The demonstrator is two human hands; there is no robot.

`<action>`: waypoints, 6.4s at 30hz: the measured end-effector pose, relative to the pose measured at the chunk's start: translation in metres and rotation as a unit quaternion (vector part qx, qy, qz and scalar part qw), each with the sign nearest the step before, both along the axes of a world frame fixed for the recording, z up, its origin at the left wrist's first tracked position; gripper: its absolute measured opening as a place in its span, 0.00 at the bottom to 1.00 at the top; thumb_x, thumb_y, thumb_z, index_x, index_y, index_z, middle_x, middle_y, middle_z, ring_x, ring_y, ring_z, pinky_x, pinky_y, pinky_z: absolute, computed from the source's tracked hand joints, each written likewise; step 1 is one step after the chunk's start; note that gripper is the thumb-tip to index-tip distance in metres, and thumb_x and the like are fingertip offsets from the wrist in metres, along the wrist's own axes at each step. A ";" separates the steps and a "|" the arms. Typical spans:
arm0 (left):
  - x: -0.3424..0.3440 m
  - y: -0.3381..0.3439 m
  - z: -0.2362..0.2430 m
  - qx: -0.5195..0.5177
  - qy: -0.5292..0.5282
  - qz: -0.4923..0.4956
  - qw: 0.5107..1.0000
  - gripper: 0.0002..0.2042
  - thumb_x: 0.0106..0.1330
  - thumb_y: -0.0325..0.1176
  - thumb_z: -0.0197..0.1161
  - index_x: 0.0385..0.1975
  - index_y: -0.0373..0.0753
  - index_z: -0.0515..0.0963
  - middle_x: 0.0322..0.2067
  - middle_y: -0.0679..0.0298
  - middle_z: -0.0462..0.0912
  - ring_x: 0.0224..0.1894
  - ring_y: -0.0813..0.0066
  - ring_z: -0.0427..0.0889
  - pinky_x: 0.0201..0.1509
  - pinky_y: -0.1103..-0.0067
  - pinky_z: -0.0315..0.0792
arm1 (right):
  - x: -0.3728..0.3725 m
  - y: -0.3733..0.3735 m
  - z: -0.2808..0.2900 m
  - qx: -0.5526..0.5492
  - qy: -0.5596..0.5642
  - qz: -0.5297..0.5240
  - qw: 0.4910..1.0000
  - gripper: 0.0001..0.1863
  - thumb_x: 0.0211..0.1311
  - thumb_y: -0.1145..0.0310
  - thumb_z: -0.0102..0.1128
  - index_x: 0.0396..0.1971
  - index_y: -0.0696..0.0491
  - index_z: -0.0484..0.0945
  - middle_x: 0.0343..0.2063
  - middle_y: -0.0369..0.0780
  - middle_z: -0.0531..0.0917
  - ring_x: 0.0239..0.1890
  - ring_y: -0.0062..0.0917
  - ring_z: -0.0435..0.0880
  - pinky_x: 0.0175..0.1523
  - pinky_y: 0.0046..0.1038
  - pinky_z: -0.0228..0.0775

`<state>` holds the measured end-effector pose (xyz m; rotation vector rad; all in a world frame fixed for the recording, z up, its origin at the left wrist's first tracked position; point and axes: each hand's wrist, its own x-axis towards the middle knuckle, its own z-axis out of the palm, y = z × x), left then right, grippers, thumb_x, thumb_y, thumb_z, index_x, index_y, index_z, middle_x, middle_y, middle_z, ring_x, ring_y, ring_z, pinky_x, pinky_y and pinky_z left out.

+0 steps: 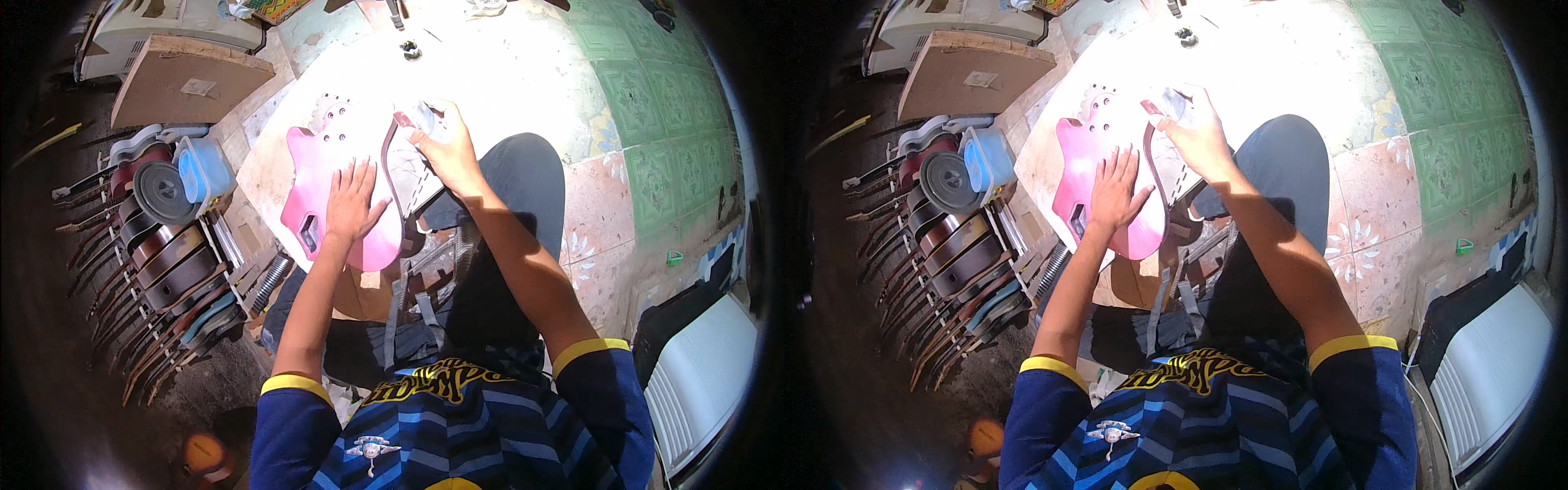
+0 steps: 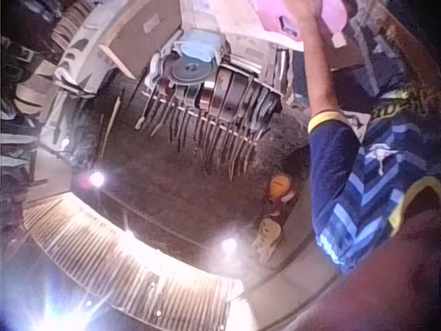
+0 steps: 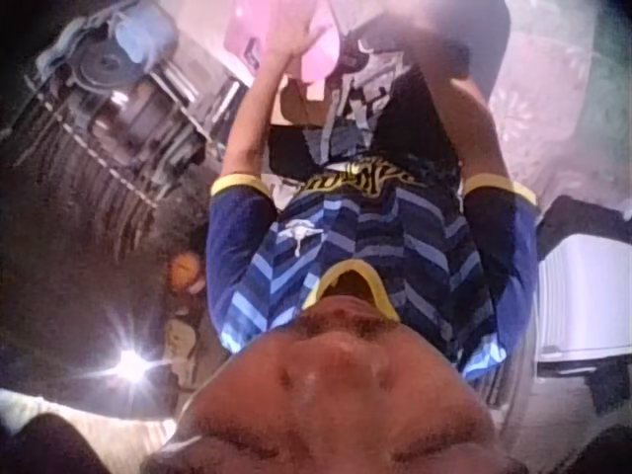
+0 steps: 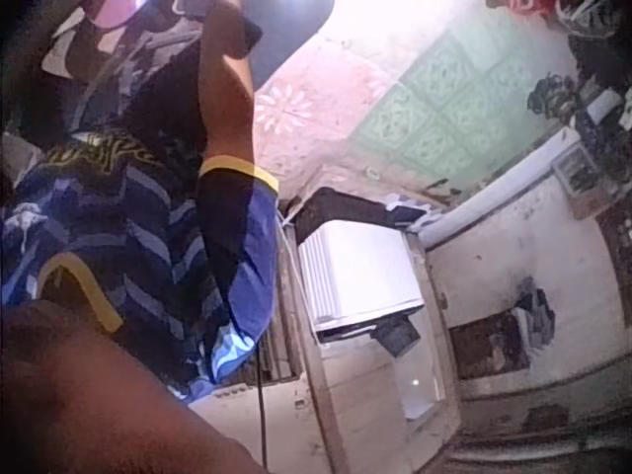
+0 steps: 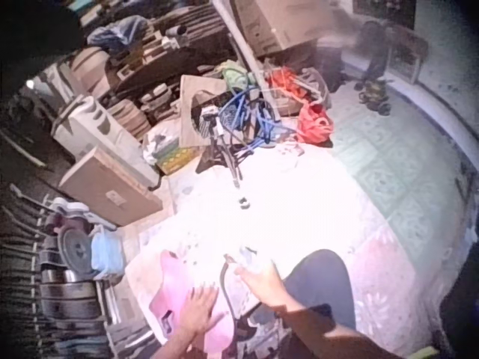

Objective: The person sands the surface and edges of a pink guitar body using a block of sandpaper while holding it on a workbench.

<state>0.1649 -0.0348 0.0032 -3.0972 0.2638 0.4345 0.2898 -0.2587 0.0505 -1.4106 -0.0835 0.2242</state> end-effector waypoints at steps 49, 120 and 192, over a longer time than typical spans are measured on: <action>-0.124 -0.057 0.118 -0.679 -0.101 0.252 0.682 0.14 0.66 0.23 0.71 0.52 0.36 0.87 0.44 0.60 0.84 0.49 0.70 0.84 0.55 0.77 0.76 | -0.146 -0.026 0.056 0.088 0.382 0.376 0.840 0.36 0.74 0.37 0.56 0.67 0.50 0.68 0.48 0.42 0.83 0.45 0.32 0.90 0.39 0.36 0.90; -0.067 -0.001 0.022 -0.195 0.104 0.381 0.898 0.83 0.24 0.57 0.90 0.83 0.46 0.37 0.80 0.33 0.26 0.80 0.23 0.25 0.70 0.24 0.35 | -0.095 0.031 -0.041 -0.438 -0.322 0.223 0.809 0.18 0.56 0.74 0.73 0.46 0.56 0.78 0.47 0.51 0.80 0.51 0.52 0.78 0.57 0.48 0.70; -0.055 0.003 0.028 -0.149 0.201 0.361 0.898 0.87 0.22 0.58 0.91 0.83 0.47 0.30 0.78 0.31 0.22 0.78 0.20 0.21 0.71 0.24 0.36 | -0.139 0.014 -0.047 -0.491 -0.274 0.257 0.786 0.21 0.59 0.71 0.73 0.52 0.52 0.78 0.54 0.52 0.77 0.56 0.53 0.75 0.57 0.52 0.67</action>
